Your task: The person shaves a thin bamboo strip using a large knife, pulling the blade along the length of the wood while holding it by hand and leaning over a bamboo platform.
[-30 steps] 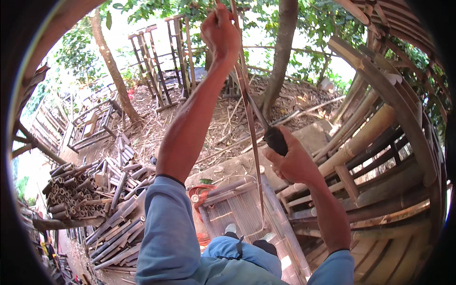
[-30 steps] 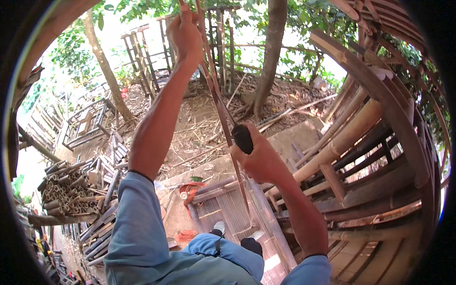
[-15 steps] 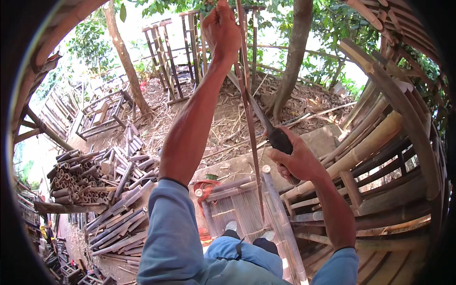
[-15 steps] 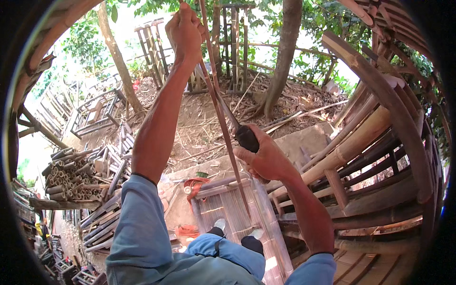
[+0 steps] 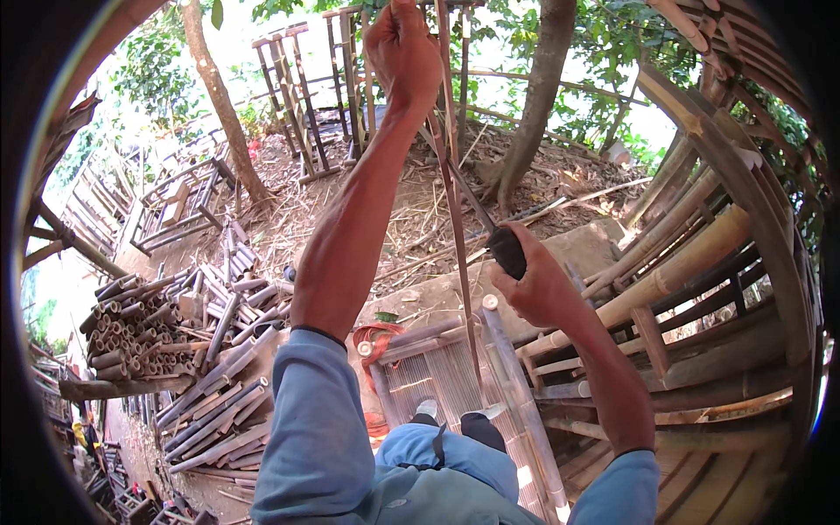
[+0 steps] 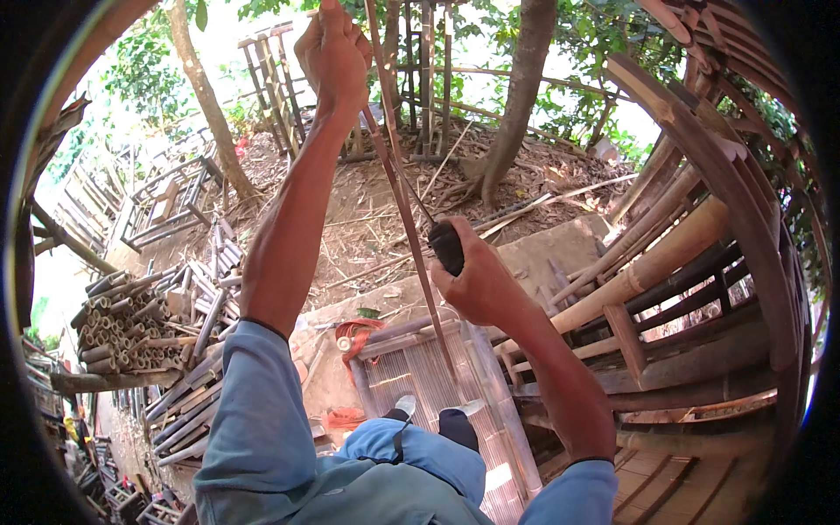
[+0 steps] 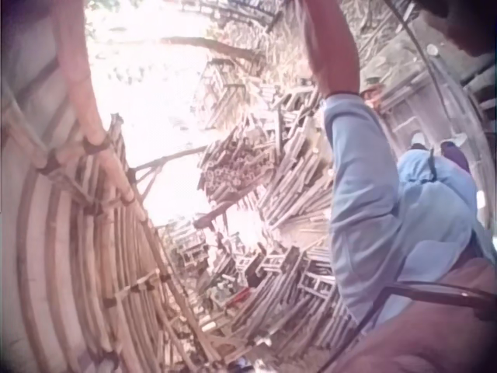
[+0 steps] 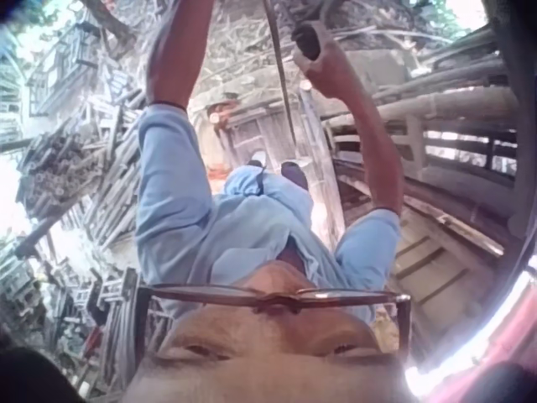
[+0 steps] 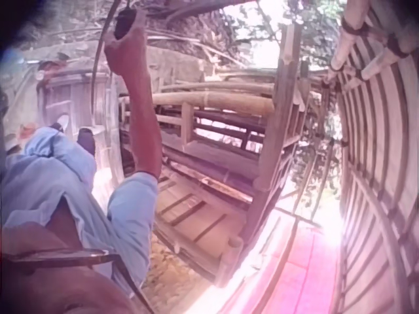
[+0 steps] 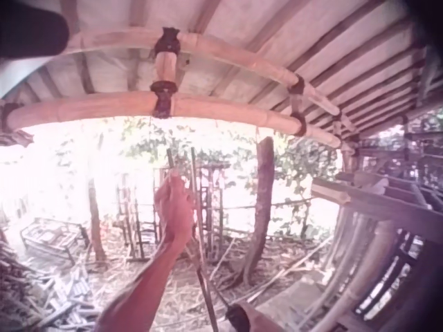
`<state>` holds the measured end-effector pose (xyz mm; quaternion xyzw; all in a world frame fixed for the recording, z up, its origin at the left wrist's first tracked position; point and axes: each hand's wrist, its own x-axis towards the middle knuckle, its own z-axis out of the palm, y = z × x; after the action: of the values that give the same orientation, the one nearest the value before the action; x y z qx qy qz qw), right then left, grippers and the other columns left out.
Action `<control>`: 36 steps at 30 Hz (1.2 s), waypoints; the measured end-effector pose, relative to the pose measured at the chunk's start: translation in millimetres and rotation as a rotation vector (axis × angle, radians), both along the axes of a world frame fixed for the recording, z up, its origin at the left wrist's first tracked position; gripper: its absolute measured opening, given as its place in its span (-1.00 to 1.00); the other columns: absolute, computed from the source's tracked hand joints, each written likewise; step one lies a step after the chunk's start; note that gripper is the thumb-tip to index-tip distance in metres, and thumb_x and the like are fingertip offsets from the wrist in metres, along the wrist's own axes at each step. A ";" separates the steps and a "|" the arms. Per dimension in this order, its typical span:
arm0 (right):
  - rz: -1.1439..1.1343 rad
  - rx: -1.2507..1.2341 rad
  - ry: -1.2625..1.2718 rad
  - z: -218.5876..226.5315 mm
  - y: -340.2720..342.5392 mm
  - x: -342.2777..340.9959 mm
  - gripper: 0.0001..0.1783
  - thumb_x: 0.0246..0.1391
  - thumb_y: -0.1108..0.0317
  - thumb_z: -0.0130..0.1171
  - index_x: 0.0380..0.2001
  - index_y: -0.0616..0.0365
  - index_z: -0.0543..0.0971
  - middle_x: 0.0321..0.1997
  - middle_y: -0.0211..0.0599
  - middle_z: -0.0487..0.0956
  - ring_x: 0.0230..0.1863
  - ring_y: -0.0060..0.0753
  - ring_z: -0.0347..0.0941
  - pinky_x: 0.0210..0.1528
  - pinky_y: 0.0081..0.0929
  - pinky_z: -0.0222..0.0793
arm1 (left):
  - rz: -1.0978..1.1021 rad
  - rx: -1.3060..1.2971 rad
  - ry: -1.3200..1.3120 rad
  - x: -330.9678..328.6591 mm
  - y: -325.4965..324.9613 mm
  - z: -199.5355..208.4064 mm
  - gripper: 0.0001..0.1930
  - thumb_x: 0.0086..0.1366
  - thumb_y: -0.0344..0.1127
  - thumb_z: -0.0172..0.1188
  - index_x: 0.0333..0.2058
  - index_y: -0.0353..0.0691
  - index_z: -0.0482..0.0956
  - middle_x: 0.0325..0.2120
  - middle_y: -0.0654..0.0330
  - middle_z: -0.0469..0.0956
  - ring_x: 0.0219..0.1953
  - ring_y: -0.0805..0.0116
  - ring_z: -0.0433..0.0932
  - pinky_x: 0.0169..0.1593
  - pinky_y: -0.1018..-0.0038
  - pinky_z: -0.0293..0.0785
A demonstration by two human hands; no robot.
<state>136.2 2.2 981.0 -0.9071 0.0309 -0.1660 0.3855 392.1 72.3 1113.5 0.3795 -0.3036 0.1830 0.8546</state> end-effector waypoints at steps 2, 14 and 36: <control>0.018 0.016 -0.048 2.3 -2.7 -0.8 -0.46 0.11 0.35 0.24 0.15 0.18 0.36 -0.32 0.00 0.59 -0.42 -0.01 0.57 -0.35 -0.20 0.46 | -0.131 -0.039 0.034 -3.3 -0.5 1.1 -0.56 0.53 -0.04 -0.03 -0.58 0.03 0.18 -0.74 0.48 0.10 -0.74 0.65 0.09 -0.70 0.59 0.01; 0.057 0.667 0.360 19.2 -18.3 -2.7 -0.56 0.16 0.35 0.25 0.07 0.20 0.41 -0.57 -0.49 0.41 -0.68 -0.70 0.30 -0.67 -0.62 0.24 | -0.217 -0.038 -0.062 -36.6 -13.6 4.7 -0.55 0.54 -0.05 -0.01 -0.60 0.04 0.19 -0.67 0.52 0.06 -0.68 0.72 -0.02 -0.65 0.64 -0.13; -0.056 0.751 -0.158 -40.5 -42.8 -58.0 -0.66 0.10 0.42 0.39 -0.11 0.14 0.47 -0.48 -0.57 0.48 -0.57 -0.79 0.33 -0.54 -0.75 0.24 | -0.145 0.236 0.095 -44.4 -0.2 13.7 -0.57 0.51 0.05 -0.02 -0.55 0.00 0.31 -0.73 0.47 0.17 -0.76 0.63 0.14 -0.72 0.61 0.01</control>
<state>78.1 -40.6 940.5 -0.6859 0.0845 -0.2228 0.6876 347.7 72.1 1127.2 0.4628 -0.3087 0.0657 0.8284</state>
